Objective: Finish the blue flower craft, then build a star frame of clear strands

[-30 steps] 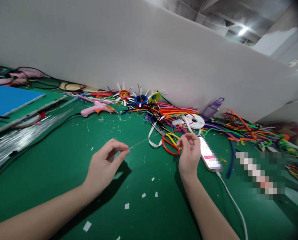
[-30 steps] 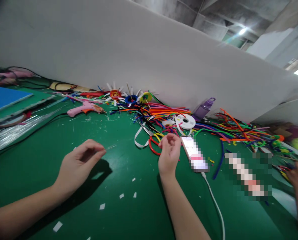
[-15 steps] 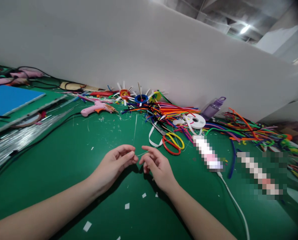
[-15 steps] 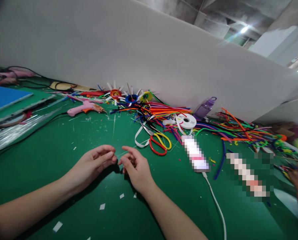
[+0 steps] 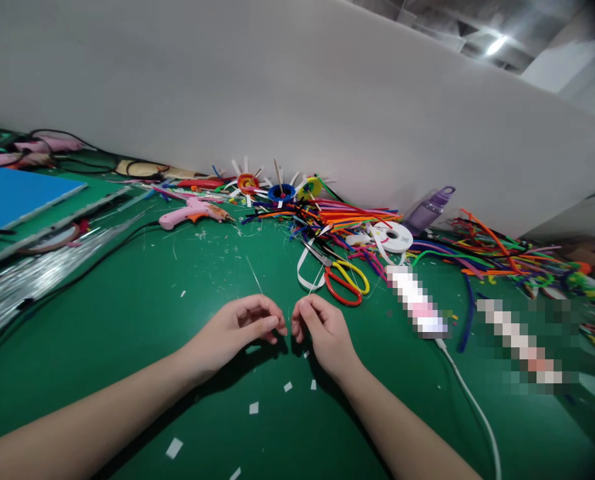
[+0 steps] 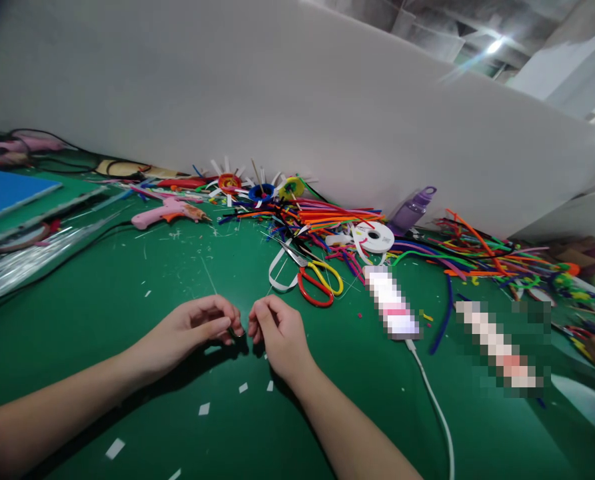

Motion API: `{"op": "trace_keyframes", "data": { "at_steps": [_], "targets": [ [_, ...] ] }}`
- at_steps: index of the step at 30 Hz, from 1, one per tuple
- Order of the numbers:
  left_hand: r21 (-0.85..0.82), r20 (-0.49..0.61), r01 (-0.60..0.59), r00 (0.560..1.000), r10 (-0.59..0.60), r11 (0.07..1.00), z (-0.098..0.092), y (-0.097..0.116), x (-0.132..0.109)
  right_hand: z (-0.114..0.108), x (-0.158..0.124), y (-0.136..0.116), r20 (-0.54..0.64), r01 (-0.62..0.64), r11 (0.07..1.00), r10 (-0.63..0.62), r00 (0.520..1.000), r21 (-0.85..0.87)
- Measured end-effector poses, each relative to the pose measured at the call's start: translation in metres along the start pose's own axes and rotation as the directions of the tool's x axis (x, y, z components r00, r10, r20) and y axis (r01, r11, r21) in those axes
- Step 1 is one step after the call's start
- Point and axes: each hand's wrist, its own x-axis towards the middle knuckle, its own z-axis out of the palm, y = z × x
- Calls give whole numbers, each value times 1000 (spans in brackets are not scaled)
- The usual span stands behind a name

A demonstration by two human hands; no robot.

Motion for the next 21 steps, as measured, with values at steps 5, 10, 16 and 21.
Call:
{"op": "trace_keyframes", "data": {
  "at_steps": [5, 10, 16, 21],
  "targets": [
    [-21, -62, 14, 998, -15, 1000, -2, -4, 2, 1, 0, 0, -34, 24, 998, -23, 999, 53],
    [-77, -153, -33, 988, 20, 996, -4, -7, 3, 1, 3, 4, 35, -69, 963, 62, 997, 260],
    [-116, -189, -20, 982, -2, 993, -3, -7, 3, 2, 4, 3, 88, -180, 872, 157, 984, 455],
    [-43, -278, -74, 959, 59, 996, -1, -5, 2, 3, 6, 1, 49, -187, 843, 188, 981, 505]
  ]
}}
